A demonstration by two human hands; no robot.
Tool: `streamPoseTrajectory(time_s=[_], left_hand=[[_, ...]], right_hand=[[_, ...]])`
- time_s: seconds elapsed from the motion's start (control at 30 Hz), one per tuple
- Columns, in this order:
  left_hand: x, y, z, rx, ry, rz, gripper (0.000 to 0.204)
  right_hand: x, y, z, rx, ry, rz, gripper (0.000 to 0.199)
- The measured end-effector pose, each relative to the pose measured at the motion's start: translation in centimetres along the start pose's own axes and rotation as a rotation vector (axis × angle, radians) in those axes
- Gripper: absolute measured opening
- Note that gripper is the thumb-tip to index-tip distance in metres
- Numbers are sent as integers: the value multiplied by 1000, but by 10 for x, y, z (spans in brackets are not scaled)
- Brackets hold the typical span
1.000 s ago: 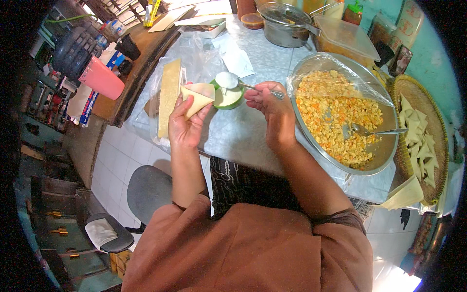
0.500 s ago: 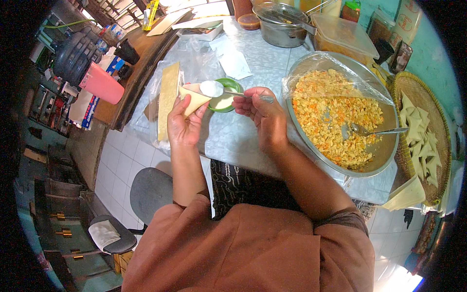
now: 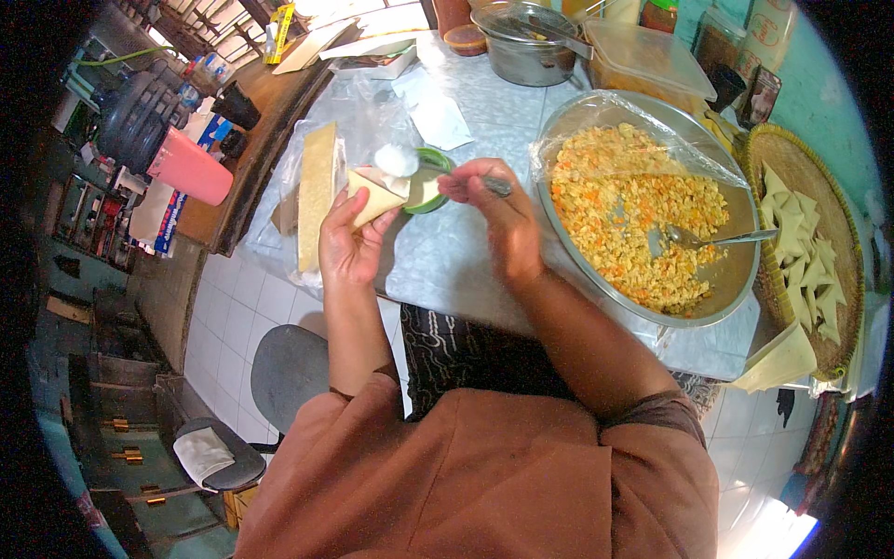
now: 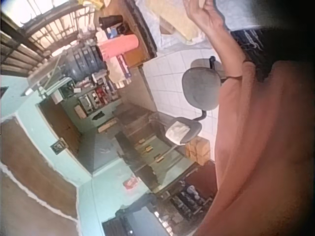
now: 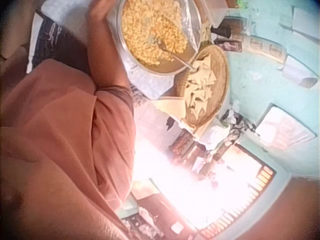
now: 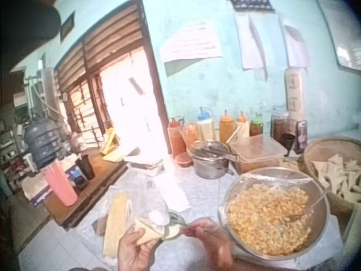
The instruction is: The person assembles samosas by placing a filling mixture into triangular pastry sheets, folding them into a cone shape, and sealing the edges with a liquid adhesive. The finished samosas are placed into a woven basket on the table.
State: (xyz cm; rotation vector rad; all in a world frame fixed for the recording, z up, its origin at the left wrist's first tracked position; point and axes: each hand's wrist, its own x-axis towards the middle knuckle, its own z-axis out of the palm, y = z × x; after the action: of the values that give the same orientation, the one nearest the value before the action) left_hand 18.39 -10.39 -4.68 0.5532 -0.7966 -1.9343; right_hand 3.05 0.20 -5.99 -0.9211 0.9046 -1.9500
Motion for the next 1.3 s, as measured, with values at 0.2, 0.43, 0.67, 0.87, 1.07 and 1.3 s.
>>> streamPoseTrajectory(time_s=[0.2,0.43,0.67,0.87,1.07,1.3], left_hand=[[-3,-3,5,15,-57,-95,40],[-3,-1,7,0,-32,-33,38],[3,6,-3,-8,11,54,37],[4,5,-2,-36,65,107,37],[4,6,-3,-90,-13,18,37],[-8,18,-1,-292,-199,-65,40]], right_hand=[[0,0,5,-13,33,-53,20],[0,-2,3,-68,41,-33,24],[-3,-7,3,-7,-6,12,25],[2,-2,0,-35,113,31,24],[1,0,0,84,110,115,23],[5,15,-7,-488,24,0,26]])
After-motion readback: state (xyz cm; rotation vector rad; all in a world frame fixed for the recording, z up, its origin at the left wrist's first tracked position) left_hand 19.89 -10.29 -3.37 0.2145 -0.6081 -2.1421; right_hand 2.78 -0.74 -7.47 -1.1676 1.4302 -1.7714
